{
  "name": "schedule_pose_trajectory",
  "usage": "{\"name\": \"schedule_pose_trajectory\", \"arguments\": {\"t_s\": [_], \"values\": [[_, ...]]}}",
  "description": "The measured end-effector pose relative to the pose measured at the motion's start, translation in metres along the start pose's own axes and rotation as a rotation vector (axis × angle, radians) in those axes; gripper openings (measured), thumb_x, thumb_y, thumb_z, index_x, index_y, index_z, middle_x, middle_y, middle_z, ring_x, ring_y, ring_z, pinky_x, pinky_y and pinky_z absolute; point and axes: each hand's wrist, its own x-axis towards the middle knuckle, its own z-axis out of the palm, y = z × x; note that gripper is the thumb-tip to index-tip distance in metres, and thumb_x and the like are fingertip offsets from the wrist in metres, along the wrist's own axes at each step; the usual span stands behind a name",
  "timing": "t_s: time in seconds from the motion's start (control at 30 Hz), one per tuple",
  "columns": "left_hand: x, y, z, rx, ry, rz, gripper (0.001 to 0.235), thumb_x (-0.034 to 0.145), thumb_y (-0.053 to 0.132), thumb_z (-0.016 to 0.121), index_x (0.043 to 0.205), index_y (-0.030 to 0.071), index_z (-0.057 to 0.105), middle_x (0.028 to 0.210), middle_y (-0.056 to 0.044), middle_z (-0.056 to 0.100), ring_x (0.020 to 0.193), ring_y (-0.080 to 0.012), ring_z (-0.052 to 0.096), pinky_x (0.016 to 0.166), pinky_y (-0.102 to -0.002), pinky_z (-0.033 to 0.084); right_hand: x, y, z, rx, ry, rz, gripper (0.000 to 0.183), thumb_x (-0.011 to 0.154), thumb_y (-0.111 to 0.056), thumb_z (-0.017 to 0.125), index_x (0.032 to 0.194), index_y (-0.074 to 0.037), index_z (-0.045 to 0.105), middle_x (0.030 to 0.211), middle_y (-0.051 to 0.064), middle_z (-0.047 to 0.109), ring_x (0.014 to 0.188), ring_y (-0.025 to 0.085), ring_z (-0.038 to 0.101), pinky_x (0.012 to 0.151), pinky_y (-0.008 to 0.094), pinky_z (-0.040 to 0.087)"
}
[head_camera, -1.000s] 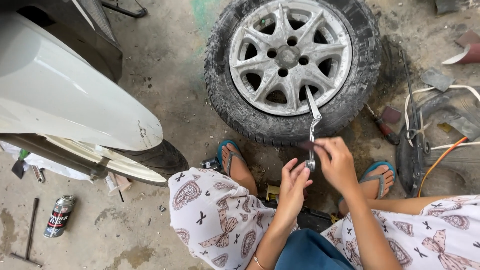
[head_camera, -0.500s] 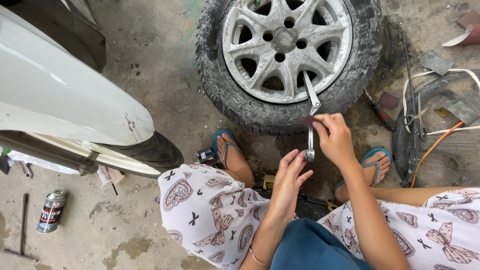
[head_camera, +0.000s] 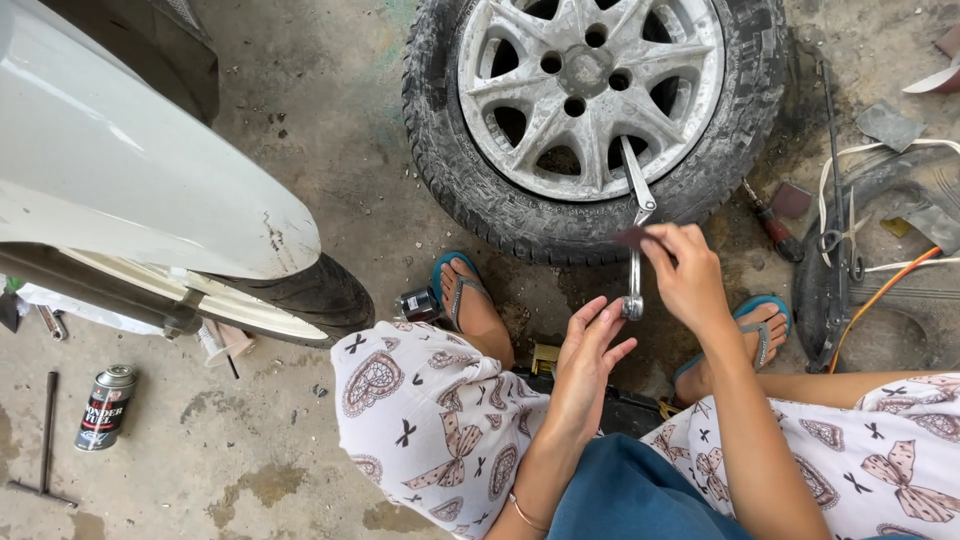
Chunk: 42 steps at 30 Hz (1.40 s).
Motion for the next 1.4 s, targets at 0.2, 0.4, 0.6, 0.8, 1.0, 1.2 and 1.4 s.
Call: {"name": "schedule_pose_trajectory", "arguments": {"t_s": [0.2,0.4,0.6,0.8,1.0,1.2,1.4], "values": [[0.008,-0.008,-0.005,-0.005,0.053,0.004,0.069,0.107,0.027,0.056,0.155,-0.005,0.018,0.156,-0.034,0.031,0.149,-0.0451,0.025,0.113,-0.049,0.038,-0.046,-0.017,-0.011,-0.076,-0.046,-0.026,0.016,0.102,-0.021,0.068,0.116,-0.016,0.074,0.094,0.014,0.061,0.094,0.040,0.069,0.082,0.049,0.056],[0.009,-0.012,-0.005,-0.021,0.051,0.013,0.068,0.106,0.023,0.057,0.154,-0.005,0.018,0.155,-0.033,0.034,0.149,-0.0428,0.028,0.113,-0.048,0.038,-0.005,0.008,0.013,-0.047,0.104,-0.078,0.018,0.106,-0.018,0.068,0.121,-0.009,0.071,0.101,0.018,0.061,0.101,0.043,0.067,0.085,0.051,0.055],[0.008,-0.010,-0.006,-0.015,0.061,0.001,0.070,0.105,0.023,0.059,0.154,-0.005,0.017,0.154,-0.034,0.034,0.148,-0.0424,0.030,0.114,-0.049,0.038,-0.052,-0.015,-0.008,-0.199,0.008,-0.124,0.015,0.104,-0.022,0.067,0.115,-0.018,0.075,0.095,0.007,0.059,0.092,0.033,0.069,0.085,0.042,0.056],[0.007,-0.010,-0.006,-0.008,0.051,0.003,0.068,0.104,0.023,0.059,0.153,-0.004,0.019,0.155,-0.032,0.037,0.147,-0.0401,0.033,0.113,-0.048,0.038,-0.004,0.005,0.006,-0.037,0.033,-0.050,0.015,0.108,-0.020,0.064,0.120,-0.015,0.073,0.101,0.013,0.061,0.103,0.039,0.068,0.088,0.047,0.055],[0.009,-0.010,-0.008,0.011,0.066,0.000,0.067,0.104,0.023,0.058,0.153,-0.004,0.021,0.154,-0.033,0.037,0.146,-0.0408,0.035,0.113,-0.048,0.039,-0.050,-0.014,-0.008,-0.132,-0.026,-0.036,0.014,0.103,-0.023,0.068,0.114,-0.019,0.074,0.095,0.011,0.061,0.096,0.038,0.070,0.084,0.047,0.056],[0.007,-0.010,-0.007,0.011,0.056,0.006,0.066,0.103,0.022,0.059,0.153,-0.004,0.024,0.155,-0.031,0.039,0.146,-0.0391,0.037,0.112,-0.047,0.039,0.001,0.008,0.010,0.028,0.059,-0.011,0.015,0.108,-0.020,0.065,0.121,-0.015,0.070,0.102,0.016,0.062,0.108,0.042,0.066,0.088,0.050,0.055],[0.008,-0.010,-0.009,0.007,0.065,0.005,0.065,0.104,0.021,0.059,0.153,-0.004,0.024,0.154,-0.032,0.039,0.146,-0.0390,0.036,0.112,-0.047,0.040,-0.053,-0.019,-0.010,-0.262,0.012,-0.183,0.013,0.105,-0.025,0.065,0.113,-0.021,0.075,0.093,0.003,0.057,0.089,0.028,0.070,0.086,0.037,0.053]]}}
